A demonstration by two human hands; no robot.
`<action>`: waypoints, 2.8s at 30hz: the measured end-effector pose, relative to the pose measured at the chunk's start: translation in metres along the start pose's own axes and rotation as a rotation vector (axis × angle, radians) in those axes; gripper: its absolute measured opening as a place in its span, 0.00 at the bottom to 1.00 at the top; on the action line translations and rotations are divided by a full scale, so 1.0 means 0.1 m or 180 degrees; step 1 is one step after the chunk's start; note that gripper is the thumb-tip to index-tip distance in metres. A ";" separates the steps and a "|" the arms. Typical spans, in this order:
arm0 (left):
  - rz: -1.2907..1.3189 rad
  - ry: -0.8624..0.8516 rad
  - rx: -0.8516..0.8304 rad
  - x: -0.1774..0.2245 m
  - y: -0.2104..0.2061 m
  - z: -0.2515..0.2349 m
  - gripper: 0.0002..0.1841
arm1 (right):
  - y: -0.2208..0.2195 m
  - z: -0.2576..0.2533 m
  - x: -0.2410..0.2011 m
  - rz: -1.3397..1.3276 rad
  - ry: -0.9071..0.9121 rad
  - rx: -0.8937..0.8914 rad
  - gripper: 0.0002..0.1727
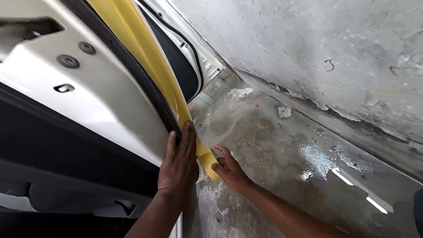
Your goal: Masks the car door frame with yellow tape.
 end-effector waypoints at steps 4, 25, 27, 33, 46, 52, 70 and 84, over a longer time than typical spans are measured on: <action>-0.0037 -0.0071 -0.0131 0.02 0.00 0.01 0.33 | 0.04 0.16 0.44 0.0248 -0.0001 0.0257 0.34; -0.0015 -0.0211 -0.0015 0.01 -0.07 -0.02 0.29 | -0.44 -0.37 1.55 0.0993 -0.1152 -0.0105 0.29; 0.0022 -0.0193 0.0028 0.01 -0.08 0.00 0.30 | -0.47 -0.41 1.54 0.1050 -0.1157 -0.0124 0.30; 0.0160 -0.0121 0.0073 0.00 -0.08 0.00 0.30 | -0.44 -0.45 1.50 0.1125 -0.1194 -0.0201 0.31; 0.0390 -0.0583 -0.0896 0.91 -0.78 0.74 0.28 | -0.35 -0.59 1.52 0.1545 -0.1161 -0.0380 0.35; 0.0512 -0.0643 -0.0773 1.16 -1.02 1.00 0.31 | -0.30 -0.52 1.50 0.1460 -0.1244 -0.0186 0.36; 0.1013 0.0099 0.0304 0.91 -0.79 0.90 0.42 | -0.26 0.25 1.65 0.1257 -0.1136 0.0413 0.25; 0.0624 -0.0544 0.0114 0.30 -0.42 0.60 0.50 | 0.19 0.79 1.44 0.1550 -0.1418 0.0645 0.26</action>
Point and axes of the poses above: each hand's wrist, its own z-axis away from the middle knuckle, its own y-axis out of the back of the hand, x = y × z, the point moved 4 cm from there along -z, towards the middle knuckle, and after that the axes turned 10 degrees about x, right-handed, at the moved point
